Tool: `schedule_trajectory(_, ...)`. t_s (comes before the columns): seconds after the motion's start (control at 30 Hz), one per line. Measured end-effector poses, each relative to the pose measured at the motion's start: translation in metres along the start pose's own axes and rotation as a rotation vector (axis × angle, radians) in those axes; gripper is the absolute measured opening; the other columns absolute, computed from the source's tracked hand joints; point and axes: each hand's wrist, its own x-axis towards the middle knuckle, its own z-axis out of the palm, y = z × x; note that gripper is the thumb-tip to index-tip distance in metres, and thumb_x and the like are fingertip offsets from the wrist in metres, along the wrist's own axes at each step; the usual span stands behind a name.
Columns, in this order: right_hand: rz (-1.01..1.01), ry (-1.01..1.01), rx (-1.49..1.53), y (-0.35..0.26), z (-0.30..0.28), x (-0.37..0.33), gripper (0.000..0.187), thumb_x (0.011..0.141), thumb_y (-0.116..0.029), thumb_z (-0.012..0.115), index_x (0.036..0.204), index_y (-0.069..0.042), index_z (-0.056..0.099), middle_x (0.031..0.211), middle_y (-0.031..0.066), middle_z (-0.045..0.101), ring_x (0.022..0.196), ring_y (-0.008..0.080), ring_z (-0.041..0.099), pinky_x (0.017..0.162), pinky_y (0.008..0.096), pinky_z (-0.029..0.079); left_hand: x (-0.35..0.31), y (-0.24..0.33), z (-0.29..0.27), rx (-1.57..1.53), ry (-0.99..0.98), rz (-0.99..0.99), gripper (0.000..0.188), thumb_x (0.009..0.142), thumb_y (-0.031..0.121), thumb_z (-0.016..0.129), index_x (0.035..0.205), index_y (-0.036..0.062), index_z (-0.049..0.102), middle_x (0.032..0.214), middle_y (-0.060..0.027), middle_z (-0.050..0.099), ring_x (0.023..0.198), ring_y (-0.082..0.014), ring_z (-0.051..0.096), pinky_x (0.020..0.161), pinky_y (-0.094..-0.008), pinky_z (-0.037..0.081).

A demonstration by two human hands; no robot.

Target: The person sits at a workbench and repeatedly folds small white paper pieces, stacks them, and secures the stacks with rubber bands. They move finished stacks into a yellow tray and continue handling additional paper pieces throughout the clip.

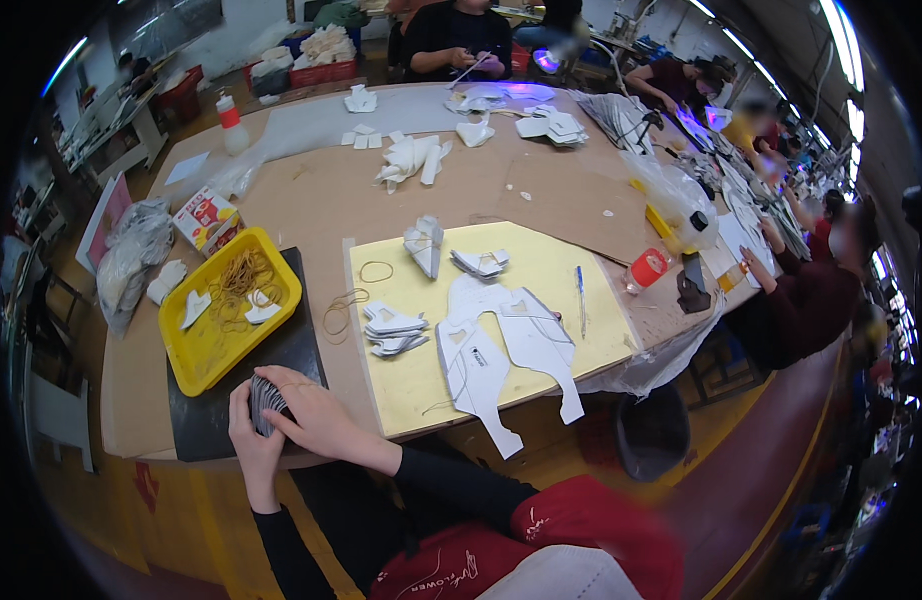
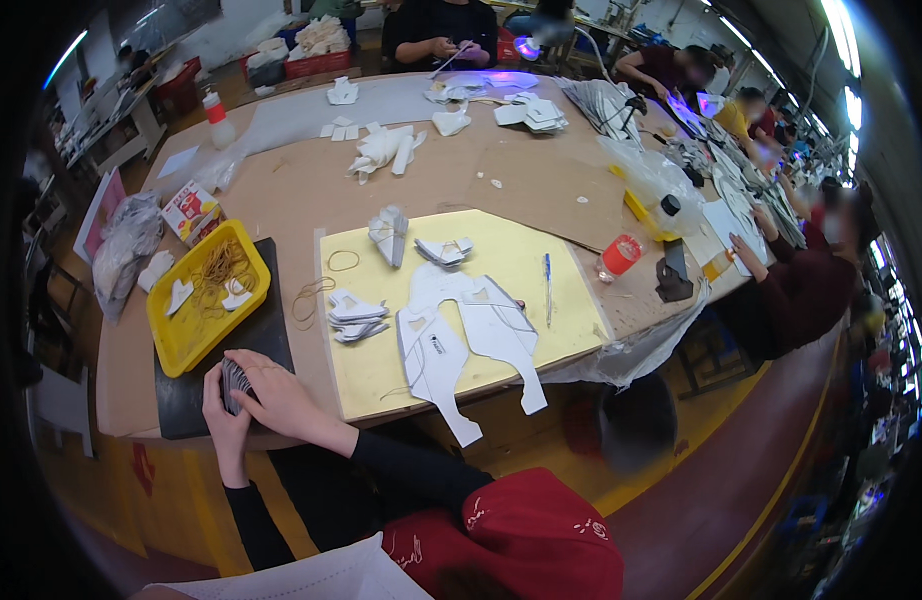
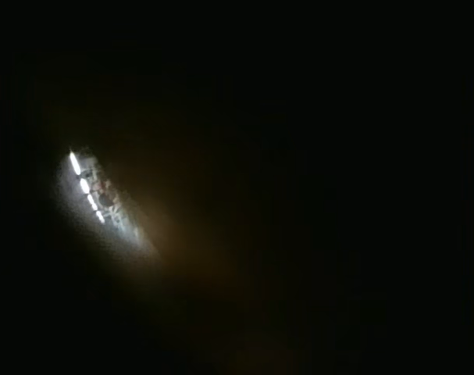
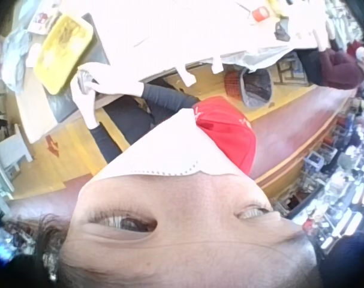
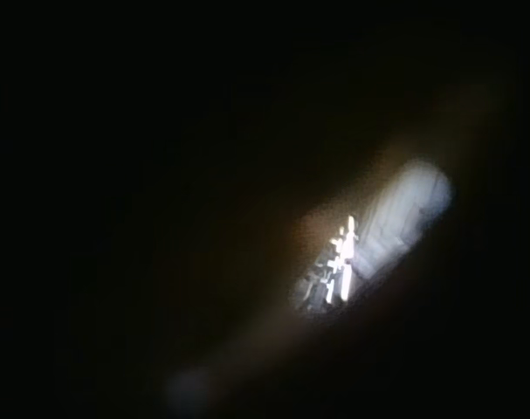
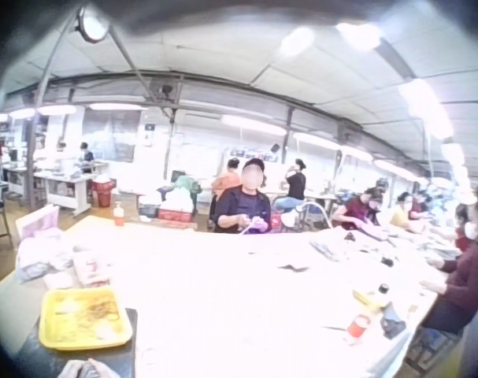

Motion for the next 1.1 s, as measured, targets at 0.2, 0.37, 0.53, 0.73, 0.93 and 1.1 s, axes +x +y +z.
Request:
schedule_trajectory(0.2, -0.098, 0.071, 0.104, -0.004, -0.006, -0.002, 0.058, 0.091, -0.016, 0.062, 0.143, -0.003, 0.041, 0.145, 0.0192, 0.043, 0.136, 0.0354, 0.042, 0.11, 0.0426, 0.037, -0.006, -0.01, 0.002, -0.08, 0.046, -0.065, 0.056, 0.077, 0.009, 0.064, 0.129, -0.0036, 0.051, 0.12, -0.017, 0.06, 0.112, -0.0307, 0.06, 0.098, -0.0395, 0.046)
schedule_trajectory(0.37, -0.123, 0.115, 0.423, 0.011, -0.018, -0.012, 0.052, 0.089, -0.005, 0.059, 0.138, -0.002, 0.046, 0.147, 0.0175, 0.042, 0.139, 0.0326, 0.039, 0.114, 0.0404, 0.033, -0.03, -0.011, -0.015, -1.086, 0.198, -0.42, 0.067, 0.083, 0.026, 0.067, 0.141, 0.0019, 0.043, 0.129, -0.0168, 0.056, 0.115, -0.029, 0.059, 0.1, -0.0405, 0.048)
schedule_trajectory(0.53, -0.027, -0.021, 0.918, -0.001, -0.014, -0.014, 0.04, 0.083, 0.008, 0.05, 0.122, 0.0, 0.058, 0.147, 0.0163, 0.045, 0.136, 0.0284, 0.044, 0.111, 0.038, 0.039, -0.085, 0.001, -0.026, -1.743, 0.023, -0.638, 0.069, 0.088, 0.039, 0.065, 0.14, 0.0009, 0.039, 0.136, -0.0226, 0.048, 0.114, -0.0338, 0.055, 0.102, -0.0468, 0.047)
schedule_trajectory(0.73, -0.209, -0.413, 0.716, -0.002, -0.028, -0.036, 0.032, 0.09, 0.009, 0.052, 0.116, -0.003, 0.064, 0.15, 0.0171, 0.043, 0.135, 0.0284, 0.047, 0.108, 0.0367, 0.041, -0.14, 0.006, -0.023, -2.125, -0.327, -0.852, 0.082, 0.081, 0.042, 0.075, 0.142, 0.0009, 0.038, 0.14, -0.0301, 0.043, 0.113, -0.0434, 0.058, 0.098, -0.0555, 0.049)
schedule_trajectory(0.93, -0.254, -0.597, 0.642, -0.028, -0.051, -0.051, 0.072, 0.079, -0.015, 0.074, 0.144, -0.004, 0.044, 0.15, 0.0188, 0.043, 0.14, 0.0342, 0.041, 0.111, 0.0417, 0.037, -0.169, -0.002, -0.015, -2.132, -0.244, -0.874, 0.082, 0.078, 0.044, 0.078, 0.142, 0.0069, 0.042, 0.141, -0.019, 0.049, 0.118, -0.0412, 0.057, 0.099, -0.0561, 0.049)
schedule_trajectory(1.1, -0.325, -0.657, 0.552, -0.037, -0.054, -0.052, 0.079, 0.073, -0.021, 0.079, 0.142, -0.003, 0.045, 0.139, 0.0171, 0.05, 0.13, 0.0347, 0.048, 0.11, 0.042, 0.037, -0.154, 0.005, -0.01, -1.771, -0.323, -0.923, 0.069, 0.078, 0.031, 0.076, 0.137, 0.0108, 0.049, 0.133, -0.0124, 0.056, 0.121, -0.0336, 0.057, 0.1, -0.0506, 0.049)
